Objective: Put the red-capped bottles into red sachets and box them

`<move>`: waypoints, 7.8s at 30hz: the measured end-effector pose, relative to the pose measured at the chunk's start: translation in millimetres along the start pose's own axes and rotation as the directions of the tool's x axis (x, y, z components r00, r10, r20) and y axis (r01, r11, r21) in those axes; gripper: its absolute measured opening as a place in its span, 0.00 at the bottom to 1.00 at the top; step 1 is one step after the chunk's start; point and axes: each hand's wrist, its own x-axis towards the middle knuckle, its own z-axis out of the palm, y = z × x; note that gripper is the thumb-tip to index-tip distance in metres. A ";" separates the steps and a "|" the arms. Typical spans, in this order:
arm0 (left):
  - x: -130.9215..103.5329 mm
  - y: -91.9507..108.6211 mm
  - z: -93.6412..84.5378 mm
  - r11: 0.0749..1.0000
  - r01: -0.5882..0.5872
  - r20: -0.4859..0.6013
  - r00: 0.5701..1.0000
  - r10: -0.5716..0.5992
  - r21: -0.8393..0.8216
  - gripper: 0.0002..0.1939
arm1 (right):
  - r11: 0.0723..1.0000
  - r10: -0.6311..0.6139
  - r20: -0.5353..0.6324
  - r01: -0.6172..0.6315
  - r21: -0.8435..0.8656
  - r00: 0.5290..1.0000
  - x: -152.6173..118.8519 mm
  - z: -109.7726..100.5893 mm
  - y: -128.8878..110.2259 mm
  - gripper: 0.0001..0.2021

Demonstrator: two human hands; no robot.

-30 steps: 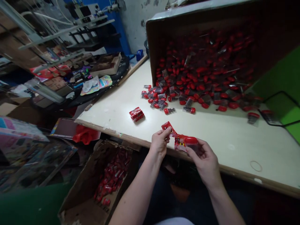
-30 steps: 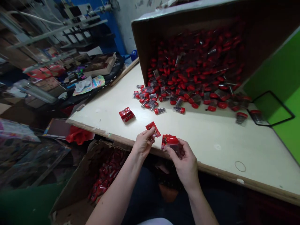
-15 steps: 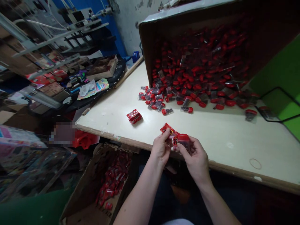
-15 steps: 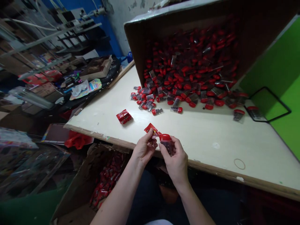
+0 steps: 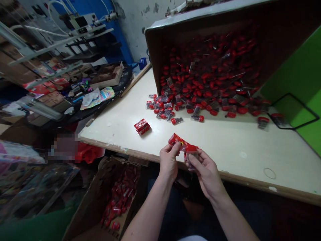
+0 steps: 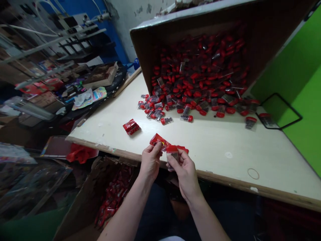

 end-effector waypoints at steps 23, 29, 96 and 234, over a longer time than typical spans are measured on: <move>-14.0 4.4 7.6 0.989 0.150 0.162 0.976 -0.148 -0.004 0.10 | 0.829 -0.257 -0.035 0.201 -0.523 0.966 10.0 -13.9 18.8 0.20; -10.6 -4.6 -6.0 0.985 0.158 0.200 0.965 -0.168 0.062 0.09 | 0.880 -0.157 0.022 0.150 -0.450 0.987 14.7 -21.4 19.9 0.20; -33.1 4.8 -17.3 0.892 0.449 0.205 0.879 -0.430 -0.049 0.14 | 0.708 -0.395 0.113 0.381 -0.595 0.912 15.9 -32.9 29.8 0.17; -79.9 34.2 -9.0 0.890 -0.278 0.232 0.951 0.203 0.362 0.10 | 0.831 0.135 0.138 -0.188 0.524 0.981 -4.3 8.6 -8.9 0.09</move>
